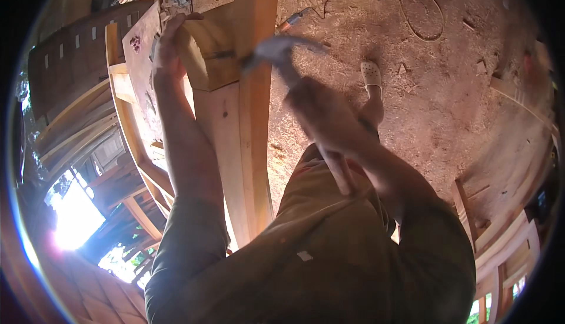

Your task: The person aligns a curved wooden piece with a joint on a frame and strikes it with a hammer. They then use a hand-held spreader to apply a paste from a board onto a wooden dowel and into the joint area.

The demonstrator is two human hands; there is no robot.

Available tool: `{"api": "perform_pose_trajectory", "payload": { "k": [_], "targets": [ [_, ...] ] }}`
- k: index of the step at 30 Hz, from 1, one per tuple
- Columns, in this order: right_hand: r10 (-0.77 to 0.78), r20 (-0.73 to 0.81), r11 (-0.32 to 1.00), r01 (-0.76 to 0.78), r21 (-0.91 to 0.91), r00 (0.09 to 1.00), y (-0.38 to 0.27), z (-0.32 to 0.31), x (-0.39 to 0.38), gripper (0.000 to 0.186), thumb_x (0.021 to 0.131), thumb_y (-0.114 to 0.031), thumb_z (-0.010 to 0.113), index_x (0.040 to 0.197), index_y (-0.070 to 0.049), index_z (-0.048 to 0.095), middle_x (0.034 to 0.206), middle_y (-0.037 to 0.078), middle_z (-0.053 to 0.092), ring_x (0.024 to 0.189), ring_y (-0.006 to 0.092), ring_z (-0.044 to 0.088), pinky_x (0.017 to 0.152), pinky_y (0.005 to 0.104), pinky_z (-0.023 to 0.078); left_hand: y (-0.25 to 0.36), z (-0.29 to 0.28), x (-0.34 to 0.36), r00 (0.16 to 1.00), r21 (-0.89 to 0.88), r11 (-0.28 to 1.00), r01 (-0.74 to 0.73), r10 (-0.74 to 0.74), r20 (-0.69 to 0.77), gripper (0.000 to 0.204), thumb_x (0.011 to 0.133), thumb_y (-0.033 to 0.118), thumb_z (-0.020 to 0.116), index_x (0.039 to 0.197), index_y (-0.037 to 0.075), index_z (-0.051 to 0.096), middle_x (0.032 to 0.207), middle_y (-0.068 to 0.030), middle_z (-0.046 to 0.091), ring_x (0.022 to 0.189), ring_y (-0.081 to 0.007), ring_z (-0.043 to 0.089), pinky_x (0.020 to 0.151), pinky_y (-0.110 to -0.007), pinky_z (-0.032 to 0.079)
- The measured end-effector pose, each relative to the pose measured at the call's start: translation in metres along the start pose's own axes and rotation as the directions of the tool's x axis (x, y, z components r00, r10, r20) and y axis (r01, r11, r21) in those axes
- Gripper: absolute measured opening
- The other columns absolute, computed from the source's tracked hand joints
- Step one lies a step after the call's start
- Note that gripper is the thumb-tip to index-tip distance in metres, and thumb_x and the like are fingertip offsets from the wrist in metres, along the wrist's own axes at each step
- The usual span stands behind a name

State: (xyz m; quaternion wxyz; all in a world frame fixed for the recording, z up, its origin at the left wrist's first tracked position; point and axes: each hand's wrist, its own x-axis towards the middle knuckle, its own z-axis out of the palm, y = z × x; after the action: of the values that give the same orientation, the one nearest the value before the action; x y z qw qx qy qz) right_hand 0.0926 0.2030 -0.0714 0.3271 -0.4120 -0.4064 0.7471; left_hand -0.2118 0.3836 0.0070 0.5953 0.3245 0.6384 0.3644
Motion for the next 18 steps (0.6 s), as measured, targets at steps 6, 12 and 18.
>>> {"api": "perform_pose_trajectory", "payload": {
  "k": [6,12,18],
  "targets": [
    [-0.204,-0.491,0.942,0.306,0.136,0.847,-0.06,0.003,0.062,0.024,0.099,-0.027,0.05,0.087,-0.006,0.054,0.068,0.007,0.056,0.054,0.0149,0.055,0.049,0.0298,0.042,-0.002,0.002,-0.001,1.0,0.001,1.0,0.022,-0.022,-0.008,0.031,0.095,0.028,0.065,0.108,0.0,0.071,0.099,-0.0097,0.072,0.091,-0.0194,0.068,0.084,-0.032,0.054],
    [-0.041,-0.096,0.997,0.035,-0.07,0.995,0.008,-0.002,0.012,0.033,0.103,-0.033,0.048,0.096,-0.001,0.056,0.081,0.014,0.06,0.073,0.0284,0.062,0.07,0.0448,0.049,-0.013,-0.014,-0.001,1.0,-0.034,0.999,0.002,-0.003,-0.015,0.035,0.094,0.03,0.066,0.109,-0.002,0.07,0.103,-0.0098,0.071,0.098,-0.0194,0.066,0.088,-0.033,0.052],
    [-0.084,-0.437,0.978,0.158,0.136,0.895,-0.076,0.001,0.08,0.025,0.104,-0.026,0.045,0.09,-0.008,0.055,0.071,0.004,0.056,0.06,0.0176,0.056,0.06,0.0371,0.047,-0.008,-0.01,-0.001,1.0,0.003,1.0,0.028,-0.028,0.005,0.033,0.096,0.029,0.064,0.108,-0.001,0.07,0.101,-0.0092,0.071,0.094,-0.0185,0.066,0.085,-0.031,0.052]
  ]
}}
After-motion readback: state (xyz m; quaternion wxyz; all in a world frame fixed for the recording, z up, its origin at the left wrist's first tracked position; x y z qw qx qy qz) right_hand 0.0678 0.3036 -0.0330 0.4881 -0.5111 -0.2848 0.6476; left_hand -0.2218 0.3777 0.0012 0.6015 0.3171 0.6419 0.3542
